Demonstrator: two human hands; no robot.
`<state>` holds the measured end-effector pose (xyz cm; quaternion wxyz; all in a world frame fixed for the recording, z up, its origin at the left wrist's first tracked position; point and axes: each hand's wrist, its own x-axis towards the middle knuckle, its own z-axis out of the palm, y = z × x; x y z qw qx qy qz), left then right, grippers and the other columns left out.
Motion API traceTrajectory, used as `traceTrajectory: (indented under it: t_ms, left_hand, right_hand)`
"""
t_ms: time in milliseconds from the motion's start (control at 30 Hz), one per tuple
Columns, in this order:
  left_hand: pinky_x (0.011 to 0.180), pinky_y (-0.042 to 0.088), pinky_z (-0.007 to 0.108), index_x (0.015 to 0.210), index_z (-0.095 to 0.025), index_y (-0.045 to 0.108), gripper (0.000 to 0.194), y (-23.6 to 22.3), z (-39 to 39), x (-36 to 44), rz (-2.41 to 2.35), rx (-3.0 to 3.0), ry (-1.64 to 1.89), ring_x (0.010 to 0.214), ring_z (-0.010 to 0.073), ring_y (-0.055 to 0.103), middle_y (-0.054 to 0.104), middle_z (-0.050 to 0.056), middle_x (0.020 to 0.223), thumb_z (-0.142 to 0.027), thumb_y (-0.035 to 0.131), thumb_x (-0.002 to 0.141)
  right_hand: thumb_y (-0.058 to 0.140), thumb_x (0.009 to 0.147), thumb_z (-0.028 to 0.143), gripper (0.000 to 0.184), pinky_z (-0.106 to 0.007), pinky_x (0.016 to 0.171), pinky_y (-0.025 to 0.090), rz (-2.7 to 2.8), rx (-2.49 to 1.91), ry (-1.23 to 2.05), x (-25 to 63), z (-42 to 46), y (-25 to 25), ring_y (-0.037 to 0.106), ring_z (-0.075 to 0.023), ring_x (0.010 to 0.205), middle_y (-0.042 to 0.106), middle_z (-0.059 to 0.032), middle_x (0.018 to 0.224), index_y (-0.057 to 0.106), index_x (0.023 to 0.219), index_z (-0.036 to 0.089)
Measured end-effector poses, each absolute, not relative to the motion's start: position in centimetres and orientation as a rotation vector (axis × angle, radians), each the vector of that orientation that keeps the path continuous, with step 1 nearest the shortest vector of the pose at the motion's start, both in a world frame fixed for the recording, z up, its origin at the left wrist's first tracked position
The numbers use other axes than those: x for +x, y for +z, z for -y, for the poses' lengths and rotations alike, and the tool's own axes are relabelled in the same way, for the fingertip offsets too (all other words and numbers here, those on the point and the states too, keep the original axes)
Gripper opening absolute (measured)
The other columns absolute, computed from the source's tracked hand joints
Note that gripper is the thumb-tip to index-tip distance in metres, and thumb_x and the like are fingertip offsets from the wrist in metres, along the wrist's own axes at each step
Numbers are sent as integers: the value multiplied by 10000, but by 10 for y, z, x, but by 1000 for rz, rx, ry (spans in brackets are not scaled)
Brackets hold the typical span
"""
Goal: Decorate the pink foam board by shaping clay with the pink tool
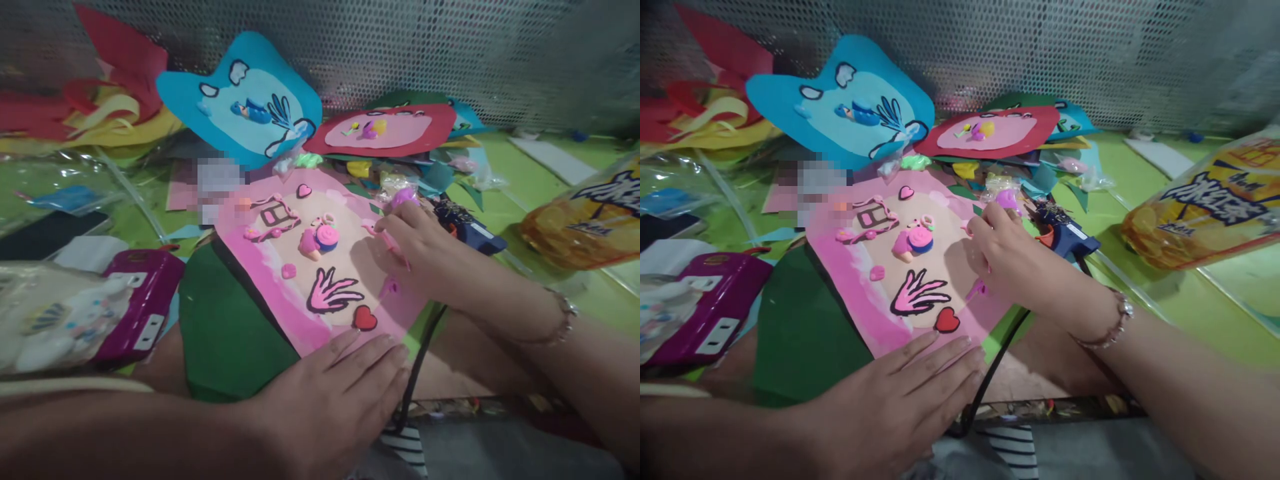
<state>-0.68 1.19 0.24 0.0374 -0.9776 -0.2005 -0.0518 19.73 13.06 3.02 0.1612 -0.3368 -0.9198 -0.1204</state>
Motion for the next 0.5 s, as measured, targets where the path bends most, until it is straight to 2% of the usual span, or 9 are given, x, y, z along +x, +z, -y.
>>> traceTrajectory:
  t_ms: [133, 300, 400, 500]
  left_hand:
    - [1101, 159, 420, 1399, -103, 372, 443, 3, -12, -6, 576, -2986, -180, 1347, 242, 301, 386, 67, 1453, -217, 240, 992]
    - [1105, 141, 413, 1404, -115, 364, 444, 4, -13, -6, 609, -2982, -163, 1349, 237, 295, 377, 49, 1461, -254, 263, 995]
    - [1096, 146, 417, 1401, -113, 371, 442, 2, -13, -6, 588, -2982, -166, 1345, 238, 306, 382, 53, 1458, -250, 270, 993]
    - [1093, 143, 422, 1403, -113, 370, 442, 1, -14, -6, 581, -2987, -165, 1349, 241, 299, 384, 57, 1457, -239, 288, 987]
  right_hand:
    - [470, 844, 117, 63, -379, 717, 451, 2597, -960, -169, 196, -128, 33, 474, -219, 826, 475, -109, 892, 512, 864, 158]
    - [379, 831, 51, 177, -379, 711, 452, 2573, -937, -71, 196, -121, 46, 495, -227, 856, 479, -114, 934, 496, 902, 164]
    - [371, 843, 42, 201, -358, 696, 441, 2431, -950, -217, 203, -125, 57, 503, -203, 810, 480, -107, 898, 520, 911, 159]
    - [400, 843, 32, 205, -339, 715, 434, 2313, -1036, -437, 217, -139, 63, 508, -201, 858, 489, -111, 877, 562, 908, 140]
